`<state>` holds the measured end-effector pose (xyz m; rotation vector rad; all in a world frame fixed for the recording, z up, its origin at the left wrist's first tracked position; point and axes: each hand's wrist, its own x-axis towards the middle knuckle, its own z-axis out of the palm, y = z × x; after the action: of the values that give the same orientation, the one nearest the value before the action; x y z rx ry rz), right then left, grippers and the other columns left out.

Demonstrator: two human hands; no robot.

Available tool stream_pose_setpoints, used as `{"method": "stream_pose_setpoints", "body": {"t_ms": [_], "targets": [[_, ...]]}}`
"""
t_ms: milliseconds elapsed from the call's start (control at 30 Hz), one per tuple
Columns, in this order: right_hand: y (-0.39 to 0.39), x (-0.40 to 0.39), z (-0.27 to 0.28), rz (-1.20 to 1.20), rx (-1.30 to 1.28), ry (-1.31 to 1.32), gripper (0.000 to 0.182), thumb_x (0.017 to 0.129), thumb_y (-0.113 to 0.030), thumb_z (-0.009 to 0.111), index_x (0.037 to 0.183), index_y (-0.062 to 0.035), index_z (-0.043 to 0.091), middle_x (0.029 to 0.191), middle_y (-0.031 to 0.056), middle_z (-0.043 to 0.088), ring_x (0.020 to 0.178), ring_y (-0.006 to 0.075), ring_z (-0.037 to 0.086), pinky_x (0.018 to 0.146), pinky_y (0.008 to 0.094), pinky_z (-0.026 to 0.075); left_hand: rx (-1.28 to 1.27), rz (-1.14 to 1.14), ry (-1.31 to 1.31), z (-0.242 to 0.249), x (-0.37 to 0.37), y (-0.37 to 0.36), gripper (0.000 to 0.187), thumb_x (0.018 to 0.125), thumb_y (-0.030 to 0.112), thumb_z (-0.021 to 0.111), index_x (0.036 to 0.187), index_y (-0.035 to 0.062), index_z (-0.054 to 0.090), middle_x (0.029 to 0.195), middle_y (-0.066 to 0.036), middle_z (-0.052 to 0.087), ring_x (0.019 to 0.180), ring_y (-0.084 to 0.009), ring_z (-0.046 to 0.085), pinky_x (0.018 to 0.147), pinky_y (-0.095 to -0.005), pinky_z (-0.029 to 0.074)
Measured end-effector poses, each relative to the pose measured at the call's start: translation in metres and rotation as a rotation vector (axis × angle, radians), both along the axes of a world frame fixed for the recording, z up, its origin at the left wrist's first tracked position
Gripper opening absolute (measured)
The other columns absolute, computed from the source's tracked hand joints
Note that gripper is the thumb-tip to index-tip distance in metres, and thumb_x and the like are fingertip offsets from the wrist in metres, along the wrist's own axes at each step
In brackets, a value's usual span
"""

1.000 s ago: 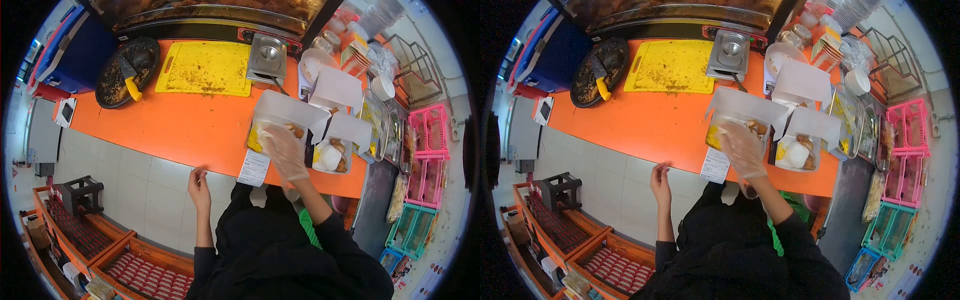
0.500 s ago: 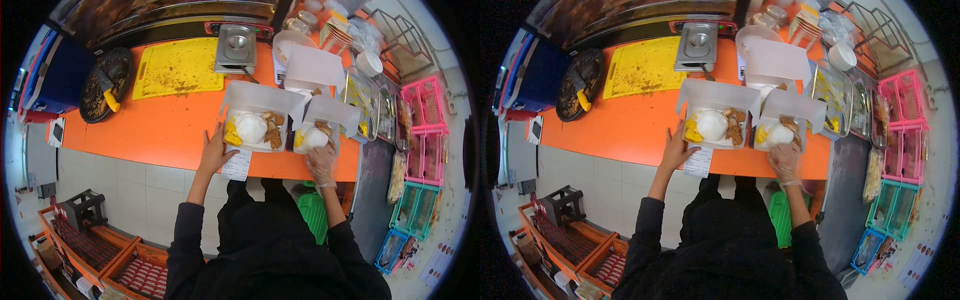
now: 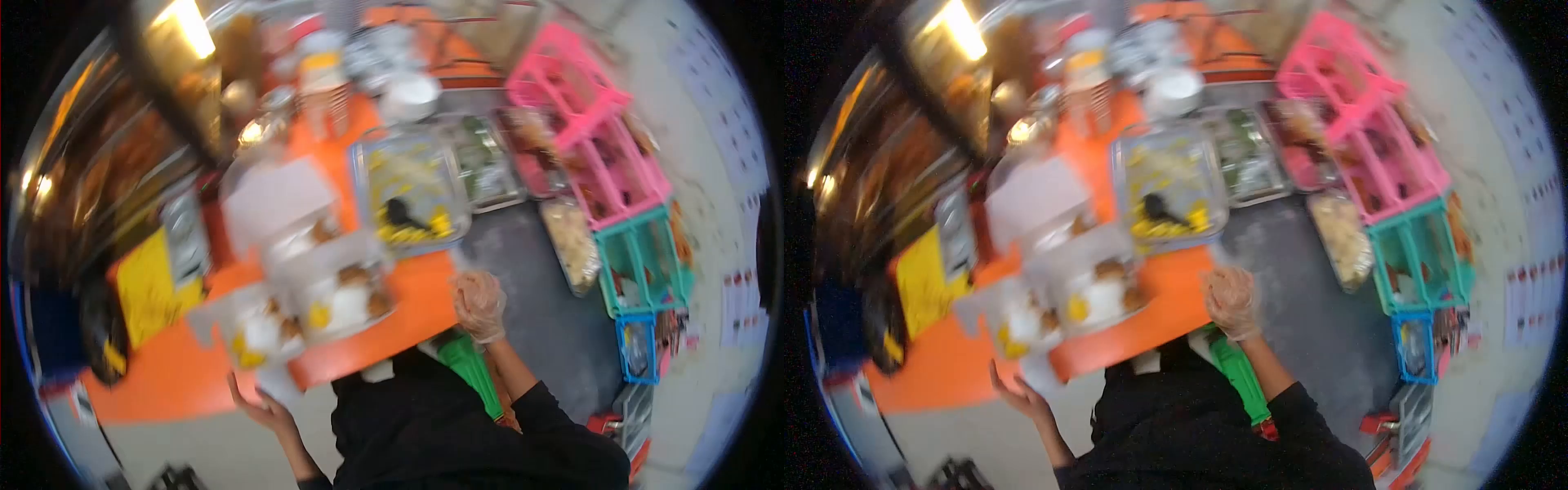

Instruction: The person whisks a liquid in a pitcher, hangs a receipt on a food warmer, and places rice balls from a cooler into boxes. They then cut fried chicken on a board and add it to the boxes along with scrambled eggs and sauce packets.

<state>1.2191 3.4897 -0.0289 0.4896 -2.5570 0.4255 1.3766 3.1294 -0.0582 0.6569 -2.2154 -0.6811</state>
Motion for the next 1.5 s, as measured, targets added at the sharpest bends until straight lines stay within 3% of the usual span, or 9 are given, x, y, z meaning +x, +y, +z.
{"method": "stream_pose_setpoints", "body": {"t_ms": [167,533,633,767,967,1033,1167,1367,1500], "targets": [[0.123,-0.109,0.018,-0.465,-0.285,-0.093,0.013,0.077,-0.017,0.056,0.088,-0.0137,0.061,0.09,0.0055,0.056,0.085,0.027,0.055,0.074,0.0368,0.044,-0.146,-0.518,0.116,0.014,-0.073,0.11,0.024,0.08,0.001,0.049,0.104,0.0,0.046,0.1,-0.016,0.056,0.094,-0.0312,0.054,0.086,-0.0421,0.038],[0.158,-0.321,-0.02,-0.036,0.171,-0.557,0.047,0.07,-0.031,0.06,0.113,-0.0135,0.053,0.102,0.0118,0.059,0.086,0.0287,0.058,0.075,0.0396,0.046,-0.166,-0.759,-0.029,0.061,-0.131,0.216,0.034,0.067,-0.011,0.052,0.098,0.0026,0.049,0.092,-0.014,0.059,0.084,-0.0287,0.057,0.073,-0.0364,0.044],[0.183,-0.34,-0.002,0.071,-0.065,-0.62,0.046,0.071,-0.031,0.061,0.112,-0.011,0.054,0.102,0.0132,0.06,0.085,0.0273,0.059,0.074,0.0375,0.046,-0.152,-0.755,0.0,0.059,-0.142,0.238,0.031,0.067,-0.011,0.052,0.095,0.0025,0.051,0.09,-0.013,0.059,0.081,-0.0279,0.058,0.071,-0.035,0.044],[0.202,-0.327,0.025,0.165,-0.783,-0.844,0.037,0.075,-0.036,0.062,0.099,-0.0089,0.061,0.085,0.0061,0.063,0.08,0.0179,0.059,0.072,0.0316,0.045,0.27,-0.819,-0.173,0.076,-0.208,0.294,0.023,0.073,-0.005,0.053,0.095,-0.0006,0.054,0.091,-0.015,0.058,0.086,-0.0306,0.057,0.077,-0.0349,0.043],[0.181,-0.23,0.077,0.424,-1.011,-1.075,0.022,0.078,-0.026,0.062,0.085,-0.0043,0.059,0.077,-0.0014,0.057,0.075,0.0074,0.051,0.068,0.0241,0.043,1.168,-0.953,-0.106,0.08,-0.305,0.367,0.04,0.076,0.012,0.066,0.111,0.0031,0.049,0.107,-0.008,0.053,0.103,-0.0199,0.05,0.083,-0.0316,0.043],[0.161,-0.199,0.069,0.507,-0.813,-0.908,0.022,0.081,-0.026,0.059,0.082,-0.0039,0.058,0.075,-0.003,0.054,0.074,0.0067,0.05,0.068,0.0245,0.043,1.234,-1.125,-0.194,0.067,-0.298,0.369,0.042,0.076,0.015,0.067,0.112,0.004,0.049,0.106,-0.007,0.053,0.103,-0.0183,0.049,0.082,-0.0307,0.044],[0.138,-0.176,0.048,0.552,-0.951,-1.114,0.023,0.081,-0.026,0.059,0.087,-0.0036,0.061,0.076,-0.0011,0.054,0.072,0.0048,0.046,0.067,0.0214,0.04,1.515,-0.694,-0.443,0.027,-0.244,0.349,0.037,0.082,0.014,0.06,0.116,0.0064,0.046,0.104,-0.005,0.053,0.091,-0.015,0.054,0.076,-0.0314,0.049],[0.134,-0.241,-0.008,0.41,0.24,-0.257,0.042,0.071,-0.029,0.063,0.107,-0.0104,0.054,0.107,0.0112,0.055,0.102,0.0271,0.052,0.082,0.035,0.043,1.391,-0.87,-0.412,0.064,-0.179,0.288,0.029,0.087,0.013,0.053,0.114,0.0052,0.045,0.102,-0.006,0.053,0.088,-0.0111,0.051,0.073,-0.0257,0.047],[0.137,-0.249,-0.028,0.259,0.323,-0.521,0.043,0.059,-0.026,0.069,0.098,-0.0125,0.056,0.095,0.0092,0.058,0.09,0.0267,0.056,0.073,0.0386,0.045,1.159,-0.76,-0.396,0.056,-0.117,0.229,0.026,0.089,0.012,0.047,0.113,0.0037,0.041,0.101,-0.005,0.051,0.088,-0.0093,0.048,0.073,-0.0234,0.043]]}}
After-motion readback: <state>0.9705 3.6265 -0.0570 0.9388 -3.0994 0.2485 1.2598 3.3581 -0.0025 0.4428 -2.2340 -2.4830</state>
